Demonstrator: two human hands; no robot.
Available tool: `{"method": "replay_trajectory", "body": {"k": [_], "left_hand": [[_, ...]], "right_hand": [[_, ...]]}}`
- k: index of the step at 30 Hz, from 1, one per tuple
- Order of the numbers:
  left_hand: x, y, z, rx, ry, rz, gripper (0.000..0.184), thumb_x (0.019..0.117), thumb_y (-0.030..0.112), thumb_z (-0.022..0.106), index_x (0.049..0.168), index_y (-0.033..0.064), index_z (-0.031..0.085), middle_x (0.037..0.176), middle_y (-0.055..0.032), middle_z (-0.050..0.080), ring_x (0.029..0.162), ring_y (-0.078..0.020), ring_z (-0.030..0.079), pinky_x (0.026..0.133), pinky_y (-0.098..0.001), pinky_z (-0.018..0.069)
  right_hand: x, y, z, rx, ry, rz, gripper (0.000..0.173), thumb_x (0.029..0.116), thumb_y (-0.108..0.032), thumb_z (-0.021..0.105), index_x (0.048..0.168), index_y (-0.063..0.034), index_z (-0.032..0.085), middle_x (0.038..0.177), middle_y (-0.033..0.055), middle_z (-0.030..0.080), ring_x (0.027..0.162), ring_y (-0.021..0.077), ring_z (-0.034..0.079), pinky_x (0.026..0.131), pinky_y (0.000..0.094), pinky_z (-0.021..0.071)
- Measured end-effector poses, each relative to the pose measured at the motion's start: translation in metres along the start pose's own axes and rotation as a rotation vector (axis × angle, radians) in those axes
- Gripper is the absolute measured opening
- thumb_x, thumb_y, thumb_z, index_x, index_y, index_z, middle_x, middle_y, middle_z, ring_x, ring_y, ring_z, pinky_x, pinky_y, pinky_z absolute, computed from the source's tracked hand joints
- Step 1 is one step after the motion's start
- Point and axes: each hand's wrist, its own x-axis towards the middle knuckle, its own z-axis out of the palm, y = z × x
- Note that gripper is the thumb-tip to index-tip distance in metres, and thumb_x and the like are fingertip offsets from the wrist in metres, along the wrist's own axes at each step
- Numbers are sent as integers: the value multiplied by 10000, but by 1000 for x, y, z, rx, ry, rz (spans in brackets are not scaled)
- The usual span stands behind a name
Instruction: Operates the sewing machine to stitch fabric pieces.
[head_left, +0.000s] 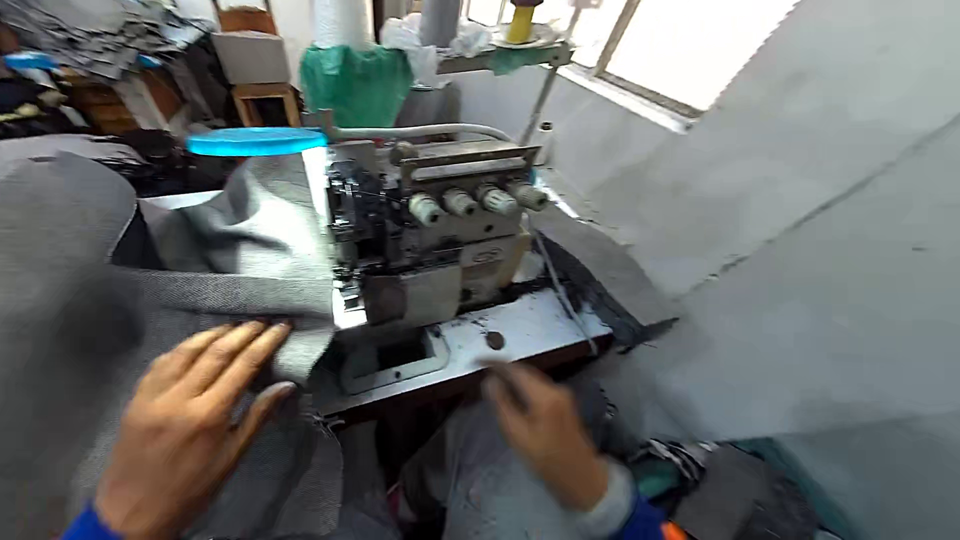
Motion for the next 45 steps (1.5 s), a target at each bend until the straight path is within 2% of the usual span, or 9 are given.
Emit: {"method": "replay_trajectory", "body": {"k": [4, 6, 10, 24, 30, 32, 36, 41, 45], "left_hand": [[44, -9, 24, -37, 96, -48, 597, 987, 581, 480, 888, 19, 657, 809, -166, 627, 742, -376, 624, 641, -558, 486], [59, -11, 37, -97, 118, -53, 631, 948, 634, 480, 948, 31, 666, 838, -150, 638, 766, -360, 635, 661, -553, 490], [47, -21, 41, -152, 38, 40, 632, 1048, 567, 325, 1312, 130, 696, 1389, -145, 637, 1292, -358, 597, 1038, -598, 455], [71, -26, 34, -216, -45, 51, 562, 934, 615, 487, 1000, 118, 740, 1094, -56, 695, 1074, -276, 635, 899, -520, 488], [73, -29, 22, -487, -59, -6, 218, 925, 395, 634, 929, 189, 708, 869, 106, 651, 846, -21, 612, 776, -249, 509], [79, -23, 3, -729, -36, -64, 70, 850, 203, 742, 903, 170, 711, 760, 117, 675, 655, 40, 616, 596, -134, 521], [80, -4, -33, -848, 37, 11, 48, 871, 131, 757, 912, 118, 777, 850, 79, 754, 757, 21, 692, 710, -157, 591], [71, 10, -41, -839, 73, 31, 50, 888, 148, 775, 889, 98, 779, 1089, 1, 739, 1017, -97, 704, 884, -245, 609], [60, 5, -47, -905, 43, -78, 80, 842, 49, 793, 884, 61, 726, 960, -27, 768, 899, -125, 745, 796, -268, 636]], "right_hand": [[37, 86, -110, -515, -20, 250, 277, 976, -37, 633, 1237, 53, 662, 1115, 331, 653, 1060, 561, 617, 870, 711, 504], [45, 101, -121, -546, -81, 317, 217, 977, -23, 635, 1170, 67, 679, 1088, 315, 664, 1053, 539, 632, 878, 692, 514], [50, 112, -120, -586, -103, 200, 80, 933, -2, 687, 988, 56, 694, 931, 259, 692, 910, 472, 688, 767, 639, 559], [48, 130, -143, -483, -262, -5, 110, 862, 28, 754, 940, 16, 678, 917, 182, 662, 789, 364, 690, 702, 571, 586], [75, 59, -148, -624, 236, -286, 210, 935, -92, 556, 1023, 89, 620, 740, 234, 629, 595, 427, 643, 495, 569, 507], [80, 16, -127, -459, 398, -435, 243, 976, -151, 606, 1103, 55, 623, 831, 205, 678, 682, 335, 674, 582, 476, 550], [79, -76, -24, 378, 412, -444, 373, 932, -150, 741, 1262, -192, 570, 1041, -84, 738, 932, 8, 706, 822, 192, 603], [74, -160, 67, 1131, 221, -102, 237, 905, 86, 592, 1138, 44, 594, 895, 46, 759, 816, 90, 738, 763, 269, 635], [74, -172, 76, 1210, 236, -60, 204, 938, 96, 549, 1080, -47, 516, 854, 7, 741, 784, 68, 727, 725, 234, 616]]}}
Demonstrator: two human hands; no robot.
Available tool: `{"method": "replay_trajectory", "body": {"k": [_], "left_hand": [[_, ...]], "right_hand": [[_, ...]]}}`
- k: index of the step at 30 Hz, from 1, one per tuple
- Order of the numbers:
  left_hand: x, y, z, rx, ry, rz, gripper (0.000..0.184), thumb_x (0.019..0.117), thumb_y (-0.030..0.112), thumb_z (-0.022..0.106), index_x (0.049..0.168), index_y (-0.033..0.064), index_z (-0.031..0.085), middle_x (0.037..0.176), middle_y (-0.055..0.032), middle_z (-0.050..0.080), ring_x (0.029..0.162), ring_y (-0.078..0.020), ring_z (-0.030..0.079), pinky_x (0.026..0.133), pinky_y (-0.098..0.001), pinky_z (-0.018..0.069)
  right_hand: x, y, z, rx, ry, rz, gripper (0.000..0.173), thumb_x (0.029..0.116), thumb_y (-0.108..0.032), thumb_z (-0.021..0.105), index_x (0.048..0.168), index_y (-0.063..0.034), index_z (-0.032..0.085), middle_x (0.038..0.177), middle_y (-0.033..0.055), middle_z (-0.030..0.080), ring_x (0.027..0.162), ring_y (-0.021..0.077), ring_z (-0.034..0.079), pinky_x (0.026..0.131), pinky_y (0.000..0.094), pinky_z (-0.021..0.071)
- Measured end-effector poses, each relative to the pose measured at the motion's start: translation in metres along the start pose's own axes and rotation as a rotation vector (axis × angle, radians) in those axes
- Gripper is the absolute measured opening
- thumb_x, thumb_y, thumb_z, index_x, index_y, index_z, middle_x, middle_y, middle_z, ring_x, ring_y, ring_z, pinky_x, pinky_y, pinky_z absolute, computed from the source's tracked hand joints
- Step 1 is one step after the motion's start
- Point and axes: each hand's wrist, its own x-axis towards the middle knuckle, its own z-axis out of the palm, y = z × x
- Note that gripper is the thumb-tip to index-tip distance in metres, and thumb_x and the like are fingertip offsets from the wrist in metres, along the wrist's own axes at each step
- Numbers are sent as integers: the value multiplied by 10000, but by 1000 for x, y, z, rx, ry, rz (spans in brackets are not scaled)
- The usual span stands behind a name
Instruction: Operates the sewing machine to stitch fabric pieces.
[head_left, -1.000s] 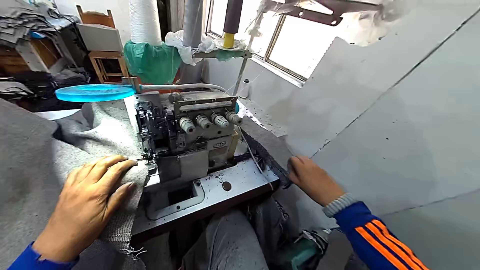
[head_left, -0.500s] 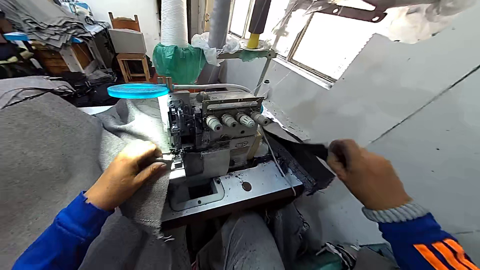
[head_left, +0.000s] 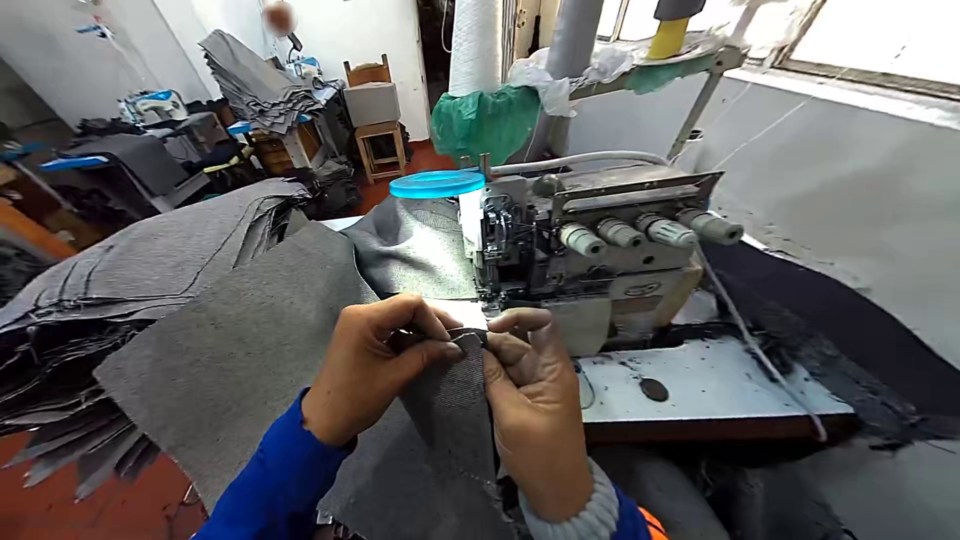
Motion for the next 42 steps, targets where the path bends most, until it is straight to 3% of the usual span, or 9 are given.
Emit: {"method": "replay_trajectory", "body": {"k": [4, 8, 13, 16, 19, 25, 33, 37, 42], "left_hand": [[4, 4, 5, 75, 44, -14, 109, 805, 19, 803, 861, 60, 718, 818, 14, 741, 709, -41, 696, 653, -193, 600], [14, -13, 17, 237, 95, -14, 140, 820, 33, 801, 926, 70, 718, 820, 38, 734, 702, -21, 690, 650, -193, 602], [-2, -50, 47, 667, 138, 87, 170, 909, 241, 725, 1034, 142, 783, 1022, -18, 737, 1069, -232, 646, 952, -452, 500], [-18, -29, 68, 914, 144, 176, 233, 996, 286, 634, 943, 123, 791, 876, -48, 758, 899, -242, 730, 865, -446, 573], [-16, -15, 84, 1000, 43, 105, 384, 1047, 392, 532, 1104, 115, 791, 1061, -58, 787, 1029, -228, 748, 938, -416, 578], [2, -12, 64, 775, -38, 4, 222, 994, 216, 570, 1064, 48, 698, 920, -67, 727, 874, -195, 727, 788, -367, 611], [-68, 20, 75, 763, -295, 140, 815, 888, 654, 660, 1449, 75, 548, 1459, -179, 589, 1428, -257, 497, 1209, -445, 325], [-68, -7, 69, 924, -211, 297, 391, 1053, 85, 494, 1441, 57, 532, 1446, -156, 602, 1398, -211, 531, 1192, -373, 378], [-35, -24, 51, 865, -240, 457, 338, 1047, 55, 491, 1367, 18, 593, 1342, -133, 679, 1296, -229, 625, 1131, -367, 471]], "right_hand": [[-3, 3, 1, 83, 55, 64, 185, 931, 101, 569, 995, -57, 499, 877, -1, 653, 771, 47, 689, 723, 223, 622], [-30, 11, -24, -59, -266, 241, 291, 1056, -290, 549, 1019, -34, 682, 882, -69, 706, 847, -41, 665, 781, 203, 578], [-72, 36, -43, -219, -578, 408, 259, 1002, -153, 582, 924, 54, 716, 788, 73, 713, 773, 56, 687, 743, 289, 571], [-78, 34, -59, -414, -523, 133, 269, 981, -155, 633, 823, 33, 740, 736, 121, 717, 733, 134, 713, 699, 320, 583], [-67, 24, -68, -502, -464, 54, 237, 963, -146, 637, 851, 22, 762, 775, 126, 735, 774, 130, 718, 748, 284, 582], [-34, 26, -75, -154, -443, 248, 296, 1054, -219, 565, 877, -28, 705, 725, -48, 675, 694, -39, 638, 657, 183, 549], [-19, 28, -79, -289, -526, 135, 350, 1017, -237, 549, 789, 5, 659, 676, 31, 638, 659, 15, 621, 625, 225, 512], [-18, 36, -73, -523, -437, -100, 369, 1004, -234, 543, 712, -22, 621, 588, 62, 579, 558, 96, 598, 526, 256, 489], [-14, 45, -59, -548, -254, -150, 363, 1001, -205, 526, 691, -38, 614, 561, 30, 538, 515, 70, 542, 493, 226, 457]]}}
